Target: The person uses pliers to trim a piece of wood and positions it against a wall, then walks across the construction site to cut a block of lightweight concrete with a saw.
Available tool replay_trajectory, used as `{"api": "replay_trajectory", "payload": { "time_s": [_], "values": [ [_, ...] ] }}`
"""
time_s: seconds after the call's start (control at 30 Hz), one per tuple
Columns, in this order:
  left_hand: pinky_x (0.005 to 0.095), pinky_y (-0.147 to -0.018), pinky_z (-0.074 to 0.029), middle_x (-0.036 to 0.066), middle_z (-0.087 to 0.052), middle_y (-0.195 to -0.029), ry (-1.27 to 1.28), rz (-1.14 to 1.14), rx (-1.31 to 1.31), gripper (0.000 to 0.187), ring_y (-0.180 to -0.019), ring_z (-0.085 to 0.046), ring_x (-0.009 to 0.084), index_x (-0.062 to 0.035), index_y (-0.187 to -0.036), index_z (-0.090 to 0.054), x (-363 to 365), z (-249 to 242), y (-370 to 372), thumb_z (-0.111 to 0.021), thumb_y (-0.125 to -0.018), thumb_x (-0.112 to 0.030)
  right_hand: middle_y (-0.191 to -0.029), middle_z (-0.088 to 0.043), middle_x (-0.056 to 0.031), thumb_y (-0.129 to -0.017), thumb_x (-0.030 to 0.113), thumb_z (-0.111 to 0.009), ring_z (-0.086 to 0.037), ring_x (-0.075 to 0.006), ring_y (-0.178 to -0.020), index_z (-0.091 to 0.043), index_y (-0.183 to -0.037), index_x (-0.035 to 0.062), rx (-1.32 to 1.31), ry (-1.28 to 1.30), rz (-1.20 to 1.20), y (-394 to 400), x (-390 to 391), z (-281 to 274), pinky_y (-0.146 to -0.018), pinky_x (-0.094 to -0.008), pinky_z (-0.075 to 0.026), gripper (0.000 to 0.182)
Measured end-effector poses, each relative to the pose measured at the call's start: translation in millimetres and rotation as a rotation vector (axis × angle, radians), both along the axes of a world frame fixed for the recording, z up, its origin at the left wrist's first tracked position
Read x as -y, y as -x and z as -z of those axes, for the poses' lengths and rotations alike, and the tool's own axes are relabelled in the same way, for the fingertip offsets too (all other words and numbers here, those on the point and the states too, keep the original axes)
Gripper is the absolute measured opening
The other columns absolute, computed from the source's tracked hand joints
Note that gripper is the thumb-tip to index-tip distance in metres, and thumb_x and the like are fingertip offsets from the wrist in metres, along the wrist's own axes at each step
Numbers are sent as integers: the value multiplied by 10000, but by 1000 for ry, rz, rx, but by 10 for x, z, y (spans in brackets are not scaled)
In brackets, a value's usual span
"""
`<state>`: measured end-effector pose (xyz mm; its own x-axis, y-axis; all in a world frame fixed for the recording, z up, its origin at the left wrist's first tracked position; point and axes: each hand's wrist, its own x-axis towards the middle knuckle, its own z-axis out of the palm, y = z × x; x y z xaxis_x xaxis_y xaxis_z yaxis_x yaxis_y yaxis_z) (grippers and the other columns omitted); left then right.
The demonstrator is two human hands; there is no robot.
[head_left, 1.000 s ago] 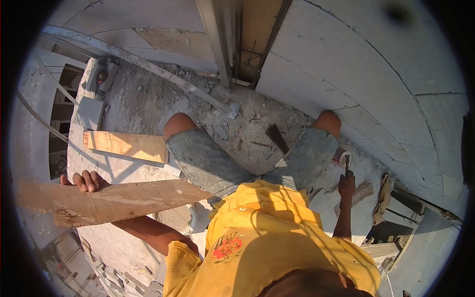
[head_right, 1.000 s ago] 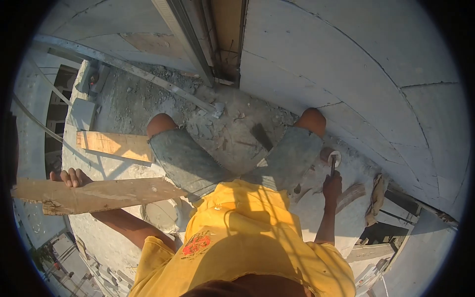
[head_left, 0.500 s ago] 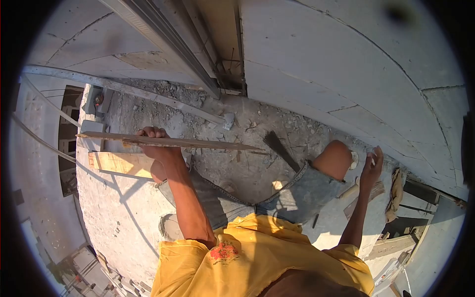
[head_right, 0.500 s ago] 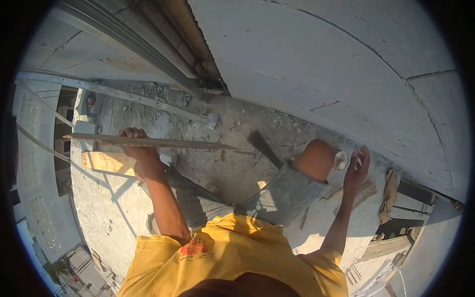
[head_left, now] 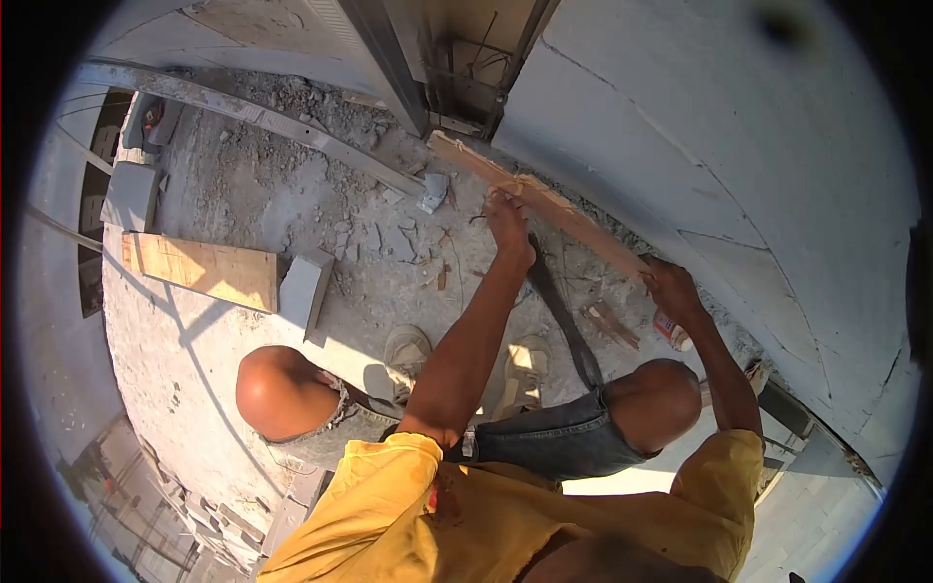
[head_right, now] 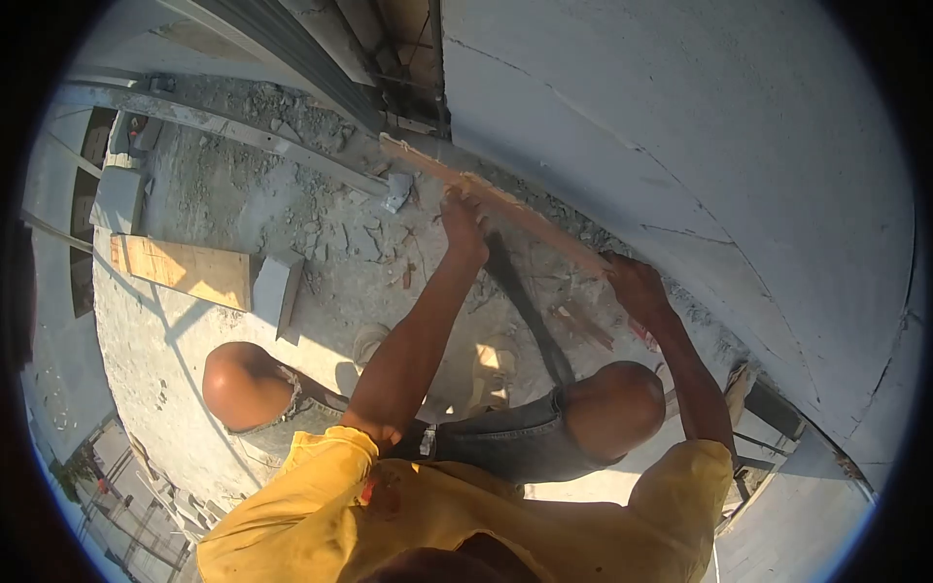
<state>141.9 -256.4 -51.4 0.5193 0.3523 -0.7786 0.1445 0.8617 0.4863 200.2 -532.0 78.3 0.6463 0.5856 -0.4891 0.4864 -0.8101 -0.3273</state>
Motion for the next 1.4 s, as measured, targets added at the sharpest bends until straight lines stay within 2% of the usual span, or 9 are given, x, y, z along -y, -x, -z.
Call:
{"api": "replay_trajectory", "payload": {
  "time_s": [0.07,0.1,0.2,0.43,0.97,1.07,1.27,1.37,1.4],
  "values": [
    [448,-1023,-365,81,-463,-1385,-48,198,-173,532,-1245,-479,264,-217,-1523,-236,58,-35,75,-393,-1048,-399,-942,-682,-189,-894,87,-609,-670,-375,-866,-612,-1187,74,88,82,25,64,257,210,-749,-475,-529,294],
    [469,-1010,-386,73,-456,-1422,7,213,-118,568,-1246,-480,267,-260,-1539,-184,18,97,181,-442,-1041,-345,-920,-681,-155,-894,86,-605,-672,-361,-843,-618,-1165,103,156,93,4,130,374,346,-731,-472,-535,271],
    [481,-1018,-424,88,-418,-1437,41,341,-106,513,-1205,-500,260,-230,-1508,-228,-123,-80,234,-441,-1043,-271,-923,-681,-143,-897,90,-603,-678,-349,-843,-620,-1153,116,233,181,31,254,488,611,-709,-468,-544,258],
    [510,-1068,-406,91,-307,-1562,-43,572,47,694,-1342,-416,340,-283,-1588,-29,-355,-163,-89,-454,-1042,-235,-918,-687,-161,-883,76,-594,-685,-357,-832,-619,-1111,118,305,118,65,62,78,1025,-673,-471,-552,233],
    [526,-1086,-377,68,-373,-1532,-61,566,132,845,-1361,-406,304,-298,-1568,96,-475,-138,-99,-536,-1010,-242,-996,-697,-163,-922,152,-571,-673,-371,-915,-607,-1213,118,168,315,58,-226,-417,613,-768,-504,-534,295],
    [506,-1095,-373,66,-379,-1526,-51,544,90,786,-1370,-401,301,-277,-1570,39,-521,-257,-145,-520,-1017,-262,-908,-700,-145,-935,138,-533,-692,-347,-870,-616,-1089,113,250,264,-1,-224,-401,664,-724,-499,-551,177],
    [479,-1105,-375,63,-393,-1515,-44,570,208,683,-1367,-410,269,-234,-1550,-82,-664,-84,-167,-508,-1020,-307,-916,-699,-156,-933,164,-544,-684,-366,-877,-629,-1164,139,257,276,49,-250,-500,824,-754,-503,-544,247],
    [494,-1119,-358,54,-359,-1537,-49,669,157,722,-1375,-404,253,-242,-1560,-51,-724,-38,-175,-522,-1014,-282,-1062,-685,-188,-928,168,-576,-654,-393,-983,-597,-1252,109,132,349,117,-220,-492,865,-833,-498,-518,330],
    [499,-1123,-350,50,-346,-1545,-67,632,155,751,-1379,-400,250,-247,-1564,-29,-760,-89,-173,-534,-1010,-271,-1006,-688,-184,-920,152,-573,-666,-384,-940,-611,-1210,117,213,290,91,-227,-527,885,-800,-501,-528,294]
  ]
}}
